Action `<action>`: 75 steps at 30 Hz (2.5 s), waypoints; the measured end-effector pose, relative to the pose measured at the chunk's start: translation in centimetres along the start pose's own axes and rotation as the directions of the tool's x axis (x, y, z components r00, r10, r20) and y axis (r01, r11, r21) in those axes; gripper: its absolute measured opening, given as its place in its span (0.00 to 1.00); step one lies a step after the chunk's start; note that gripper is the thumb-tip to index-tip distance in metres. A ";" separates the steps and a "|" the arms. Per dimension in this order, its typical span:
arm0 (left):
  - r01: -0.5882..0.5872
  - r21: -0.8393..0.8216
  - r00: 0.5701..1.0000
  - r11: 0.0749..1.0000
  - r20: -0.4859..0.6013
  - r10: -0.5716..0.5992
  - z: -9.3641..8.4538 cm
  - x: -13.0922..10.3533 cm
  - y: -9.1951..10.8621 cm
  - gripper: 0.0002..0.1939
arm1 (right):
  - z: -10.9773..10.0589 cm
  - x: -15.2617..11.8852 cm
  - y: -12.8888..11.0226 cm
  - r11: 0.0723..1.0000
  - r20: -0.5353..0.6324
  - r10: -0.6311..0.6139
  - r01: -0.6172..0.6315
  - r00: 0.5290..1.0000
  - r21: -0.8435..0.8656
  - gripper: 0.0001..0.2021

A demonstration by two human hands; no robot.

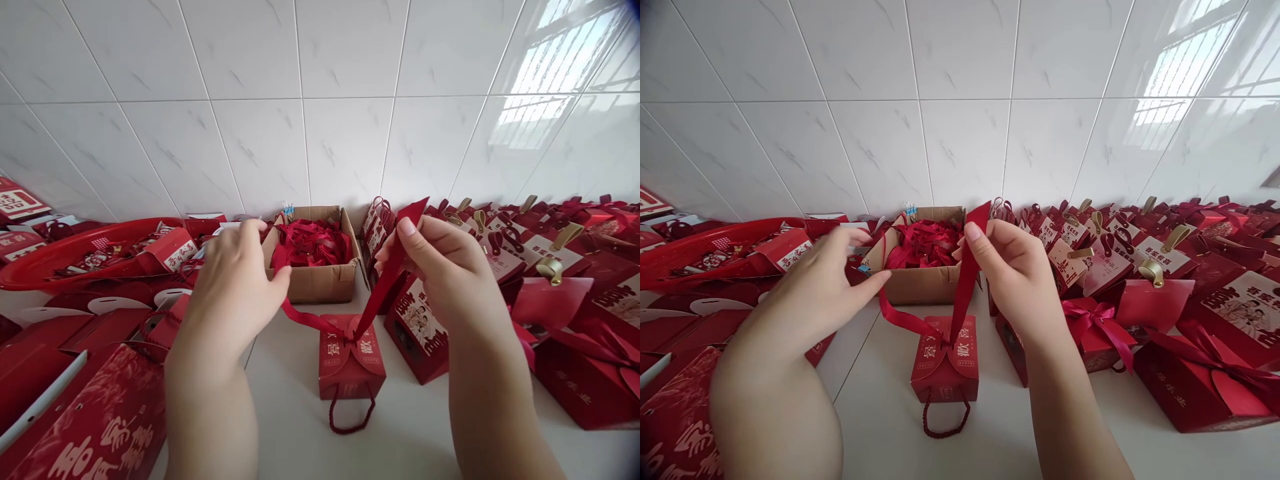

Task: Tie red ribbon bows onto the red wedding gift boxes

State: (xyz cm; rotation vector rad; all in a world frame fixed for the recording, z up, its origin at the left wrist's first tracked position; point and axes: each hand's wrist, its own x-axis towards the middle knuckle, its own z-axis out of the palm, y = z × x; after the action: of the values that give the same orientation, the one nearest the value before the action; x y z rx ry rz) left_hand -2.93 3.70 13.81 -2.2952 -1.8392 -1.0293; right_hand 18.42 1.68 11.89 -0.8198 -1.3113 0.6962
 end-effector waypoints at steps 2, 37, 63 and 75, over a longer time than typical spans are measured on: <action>-0.020 0.053 0.996 0.998 -0.086 0.024 -0.1 0.0 -0.2 0.21 | -0.3 0.0 -0.1 0.999 0.060 0.025 -0.028 0.998 0.039 0.14; -0.041 -0.543 0.763 0.838 0.525 0.377 9.5 -6.4 -0.9 0.24 | -3.7 1.0 0.1 0.941 0.193 0.332 -0.310 0.923 -0.134 0.24; -0.057 -0.530 0.758 0.846 0.529 0.382 9.7 -6.5 -0.7 0.23 | -3.2 0.8 0.0 0.963 0.107 0.268 -0.270 0.957 0.003 0.20; -0.072 -0.539 0.790 0.839 0.482 0.378 10.2 -6.7 -0.5 0.13 | 4.7 -1.2 -0.7 0.787 0.228 0.118 -0.231 0.966 0.571 0.16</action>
State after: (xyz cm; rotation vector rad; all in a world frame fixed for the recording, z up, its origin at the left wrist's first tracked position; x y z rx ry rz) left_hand 0.89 2.26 2.25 -3.3633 -1.4558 -0.9118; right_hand 13.61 0.89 12.08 -0.3636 -1.0783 1.2811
